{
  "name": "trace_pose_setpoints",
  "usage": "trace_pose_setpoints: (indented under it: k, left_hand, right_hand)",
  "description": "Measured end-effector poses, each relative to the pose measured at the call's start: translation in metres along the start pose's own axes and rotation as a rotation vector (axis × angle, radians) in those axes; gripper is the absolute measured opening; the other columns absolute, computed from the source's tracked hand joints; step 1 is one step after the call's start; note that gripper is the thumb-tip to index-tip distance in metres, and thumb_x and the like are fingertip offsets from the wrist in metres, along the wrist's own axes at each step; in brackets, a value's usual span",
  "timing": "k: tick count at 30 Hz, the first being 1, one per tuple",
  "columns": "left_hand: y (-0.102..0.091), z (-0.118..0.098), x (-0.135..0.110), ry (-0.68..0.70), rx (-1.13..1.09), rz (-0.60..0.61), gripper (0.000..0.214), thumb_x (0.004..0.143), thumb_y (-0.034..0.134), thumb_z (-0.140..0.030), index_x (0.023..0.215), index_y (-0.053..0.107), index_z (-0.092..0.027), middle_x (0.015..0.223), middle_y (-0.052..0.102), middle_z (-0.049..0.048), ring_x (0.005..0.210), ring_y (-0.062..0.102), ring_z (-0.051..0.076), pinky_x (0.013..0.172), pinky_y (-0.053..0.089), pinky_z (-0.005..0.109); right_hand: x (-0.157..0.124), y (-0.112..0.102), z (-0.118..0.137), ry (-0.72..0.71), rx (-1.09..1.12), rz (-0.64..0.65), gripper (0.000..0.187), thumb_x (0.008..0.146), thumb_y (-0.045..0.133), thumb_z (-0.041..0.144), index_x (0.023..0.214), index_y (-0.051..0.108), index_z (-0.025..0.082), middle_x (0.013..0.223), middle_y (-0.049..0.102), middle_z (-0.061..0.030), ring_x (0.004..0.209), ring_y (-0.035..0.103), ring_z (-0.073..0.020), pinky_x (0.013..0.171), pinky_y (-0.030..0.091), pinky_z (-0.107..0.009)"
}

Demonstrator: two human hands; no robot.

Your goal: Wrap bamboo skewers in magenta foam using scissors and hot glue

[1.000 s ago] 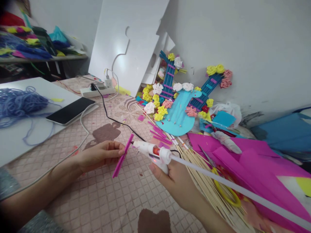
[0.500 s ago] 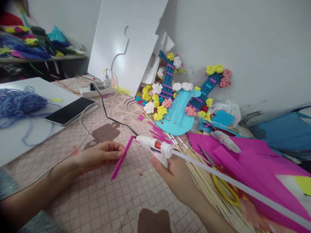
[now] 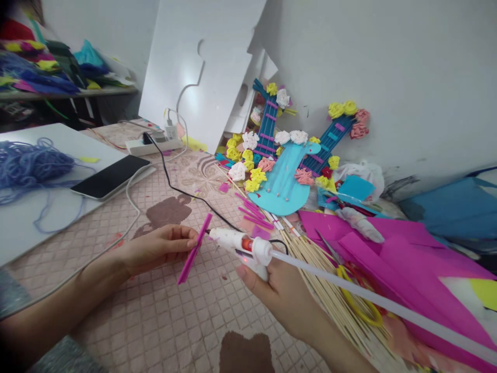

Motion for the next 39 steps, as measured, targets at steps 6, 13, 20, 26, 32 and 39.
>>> trace_pose_setpoints:
  k: [6,13,20,26,32,39]
  left_hand:
    - [0.002,0.0,0.0,0.003,0.01,0.01,0.023,0.068,0.079,-0.029,0.07,0.062,-0.014,0.067,0.056,-0.0028,0.059,0.045,0.007,0.057,0.037,0.02]
    - [0.002,-0.001,0.0,-0.003,0.015,0.012,0.024,0.067,0.08,-0.029,0.069,0.062,-0.013,0.066,0.056,-0.0035,0.059,0.045,0.006,0.058,0.035,0.02]
    - [0.001,0.001,0.001,0.002,-0.002,0.021,0.024,0.067,0.08,-0.031,0.07,0.063,-0.013,0.066,0.057,-0.0031,0.058,0.046,0.006,0.058,0.036,0.019]
    - [-0.002,0.002,0.001,0.001,-0.001,0.005,0.025,0.068,0.08,-0.032,0.072,0.065,-0.013,0.067,0.057,-0.0034,0.06,0.046,0.006,0.06,0.037,0.02]
    - [-0.002,0.001,0.001,-0.009,0.007,-0.006,0.025,0.068,0.079,-0.032,0.073,0.064,-0.013,0.069,0.057,-0.0033,0.061,0.046,0.007,0.061,0.036,0.021]
    - [0.001,0.001,0.001,0.017,0.062,0.04,0.023,0.07,0.078,-0.031,0.071,0.062,-0.014,0.066,0.057,-0.0039,0.056,0.042,0.006,0.055,0.032,0.021]
  right_hand:
    - [0.007,-0.004,0.002,0.0,-0.022,-0.055,0.034,0.091,0.045,0.039,0.113,0.067,0.023,0.074,0.071,-0.0031,0.085,0.068,-0.0256,0.077,0.054,-0.037]
    - [0.011,-0.007,0.004,0.0,-0.014,-0.064,0.031,0.09,0.047,0.035,0.11,0.068,0.023,0.085,0.072,-0.0012,0.08,0.068,-0.0217,0.071,0.054,-0.031]
    - [0.0,0.0,-0.002,0.013,0.0,-0.003,0.033,0.092,0.046,0.039,0.115,0.066,0.025,0.087,0.073,-0.0041,0.084,0.068,-0.0239,0.08,0.054,-0.038]
    - [-0.006,0.003,-0.002,0.008,0.046,0.026,0.033,0.091,0.047,0.039,0.116,0.066,0.027,0.084,0.073,-0.0038,0.081,0.068,-0.0232,0.073,0.056,-0.033]
    - [-0.003,0.006,0.0,-0.011,0.029,0.047,0.038,0.092,0.046,0.039,0.123,0.061,0.025,0.091,0.073,-0.005,0.088,0.067,-0.0242,0.078,0.054,-0.034]
    - [0.003,-0.001,-0.004,0.018,-0.012,-0.028,0.036,0.091,0.046,0.038,0.119,0.063,0.023,0.081,0.071,-0.0027,0.08,0.067,-0.0229,0.07,0.054,-0.033]
Point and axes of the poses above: each hand's wrist, its own x-axis towards the middle knuckle, its own y-axis out of the palm, z = x × y, the point moved 7 cm from there along x, towards the middle knuckle
